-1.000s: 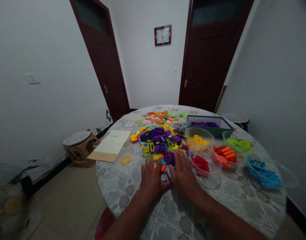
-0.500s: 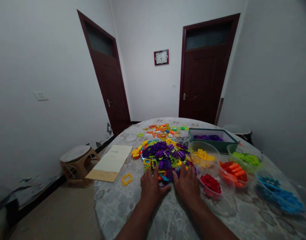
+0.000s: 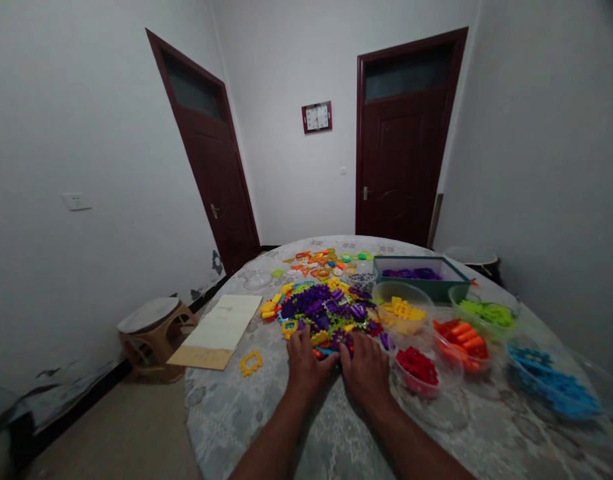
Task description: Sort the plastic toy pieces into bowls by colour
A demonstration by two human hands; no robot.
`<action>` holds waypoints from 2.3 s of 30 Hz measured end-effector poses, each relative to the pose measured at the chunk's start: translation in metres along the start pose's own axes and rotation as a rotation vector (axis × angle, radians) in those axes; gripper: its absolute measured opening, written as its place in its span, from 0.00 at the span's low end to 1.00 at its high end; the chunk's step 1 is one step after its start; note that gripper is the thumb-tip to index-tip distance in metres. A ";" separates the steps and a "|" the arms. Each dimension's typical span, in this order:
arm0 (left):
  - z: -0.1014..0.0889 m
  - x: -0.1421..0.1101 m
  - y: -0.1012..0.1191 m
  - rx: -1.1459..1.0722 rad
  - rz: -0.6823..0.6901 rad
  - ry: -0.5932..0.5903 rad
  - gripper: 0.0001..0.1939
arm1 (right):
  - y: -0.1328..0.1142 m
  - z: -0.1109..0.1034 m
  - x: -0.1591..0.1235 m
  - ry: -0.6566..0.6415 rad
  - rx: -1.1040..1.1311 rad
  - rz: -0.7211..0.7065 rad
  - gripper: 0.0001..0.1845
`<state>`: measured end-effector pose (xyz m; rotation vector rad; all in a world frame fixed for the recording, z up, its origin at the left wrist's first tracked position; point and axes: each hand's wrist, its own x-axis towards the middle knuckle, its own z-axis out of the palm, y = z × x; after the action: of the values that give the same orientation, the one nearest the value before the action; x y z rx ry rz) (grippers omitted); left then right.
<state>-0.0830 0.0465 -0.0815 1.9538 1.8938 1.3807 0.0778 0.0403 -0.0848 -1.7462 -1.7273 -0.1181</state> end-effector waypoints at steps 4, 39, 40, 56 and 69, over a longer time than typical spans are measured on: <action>0.008 0.004 0.011 -0.061 -0.065 -0.005 0.41 | 0.002 0.002 0.004 -0.020 0.078 0.043 0.20; 0.013 0.015 0.071 -0.711 -0.297 0.153 0.17 | -0.023 -0.025 0.029 -0.008 0.974 0.466 0.27; 0.011 0.015 0.072 -0.769 -0.329 0.144 0.17 | -0.025 -0.025 0.030 -0.013 0.972 0.457 0.27; 0.007 0.031 0.067 -1.491 -0.705 0.292 0.23 | -0.067 -0.020 0.081 -0.040 0.959 0.293 0.18; 0.007 0.041 0.043 -1.842 -0.910 0.067 0.24 | -0.094 0.004 0.085 0.023 1.483 0.473 0.14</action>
<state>-0.0538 0.0741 -0.0378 0.1086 0.4899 1.6010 0.0002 0.1060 -0.0083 -0.8755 -0.7911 1.0574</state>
